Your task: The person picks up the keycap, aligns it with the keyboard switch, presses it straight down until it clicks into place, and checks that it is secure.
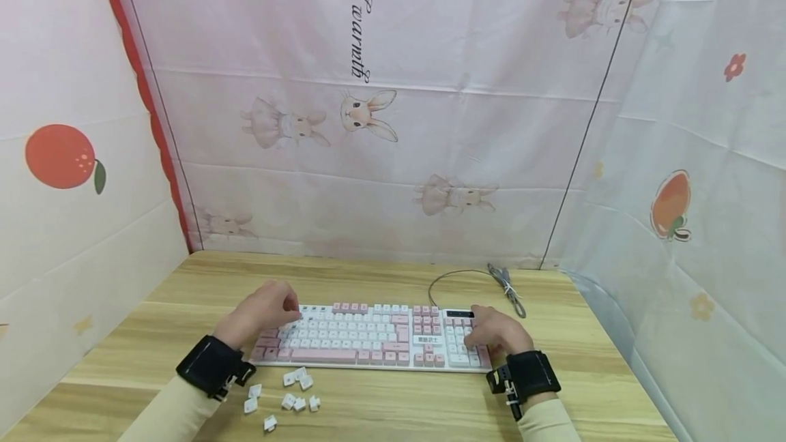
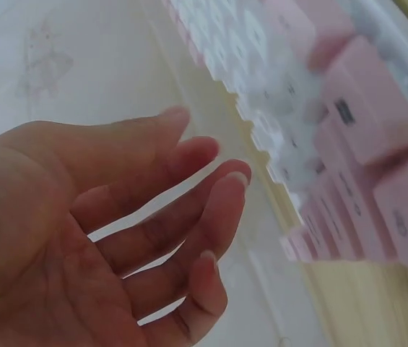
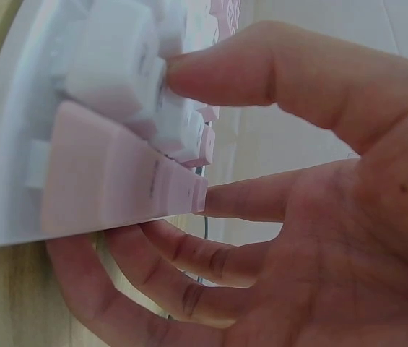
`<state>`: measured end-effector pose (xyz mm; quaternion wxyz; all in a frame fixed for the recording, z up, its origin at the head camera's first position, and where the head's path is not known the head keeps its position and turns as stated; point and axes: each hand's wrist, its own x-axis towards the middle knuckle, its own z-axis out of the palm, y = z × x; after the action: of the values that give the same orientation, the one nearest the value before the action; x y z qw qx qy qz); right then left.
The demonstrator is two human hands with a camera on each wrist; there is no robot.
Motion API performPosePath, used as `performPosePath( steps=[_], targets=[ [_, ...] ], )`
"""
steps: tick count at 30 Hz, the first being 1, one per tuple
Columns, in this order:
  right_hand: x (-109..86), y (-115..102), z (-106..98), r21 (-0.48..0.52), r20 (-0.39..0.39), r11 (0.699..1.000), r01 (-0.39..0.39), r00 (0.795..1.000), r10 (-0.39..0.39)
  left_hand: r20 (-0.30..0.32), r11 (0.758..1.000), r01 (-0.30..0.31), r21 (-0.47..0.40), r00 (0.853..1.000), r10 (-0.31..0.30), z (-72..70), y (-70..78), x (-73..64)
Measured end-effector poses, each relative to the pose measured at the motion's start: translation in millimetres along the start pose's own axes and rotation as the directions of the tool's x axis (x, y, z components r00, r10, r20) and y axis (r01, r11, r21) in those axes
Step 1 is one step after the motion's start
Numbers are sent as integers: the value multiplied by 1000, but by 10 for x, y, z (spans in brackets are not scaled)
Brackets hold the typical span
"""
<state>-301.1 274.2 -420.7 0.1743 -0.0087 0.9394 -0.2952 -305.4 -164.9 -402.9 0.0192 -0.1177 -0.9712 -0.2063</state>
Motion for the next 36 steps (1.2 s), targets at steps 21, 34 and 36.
performPosePath(
  steps=[21,34,36],
  targets=[
    [6,-8,-21,-3,-5,1000,4,1000,-4,105,991,-132,-38,985,135,-36,200,-390],
    [-2,11,6,13,-2,1000,-1,1000,1,207,993,-115,-26,971,118,60,135,-616],
    [3,17,9,18,-1,1000,-3,1000,3,213,993,-113,-33,970,117,70,126,-638]
  ],
)
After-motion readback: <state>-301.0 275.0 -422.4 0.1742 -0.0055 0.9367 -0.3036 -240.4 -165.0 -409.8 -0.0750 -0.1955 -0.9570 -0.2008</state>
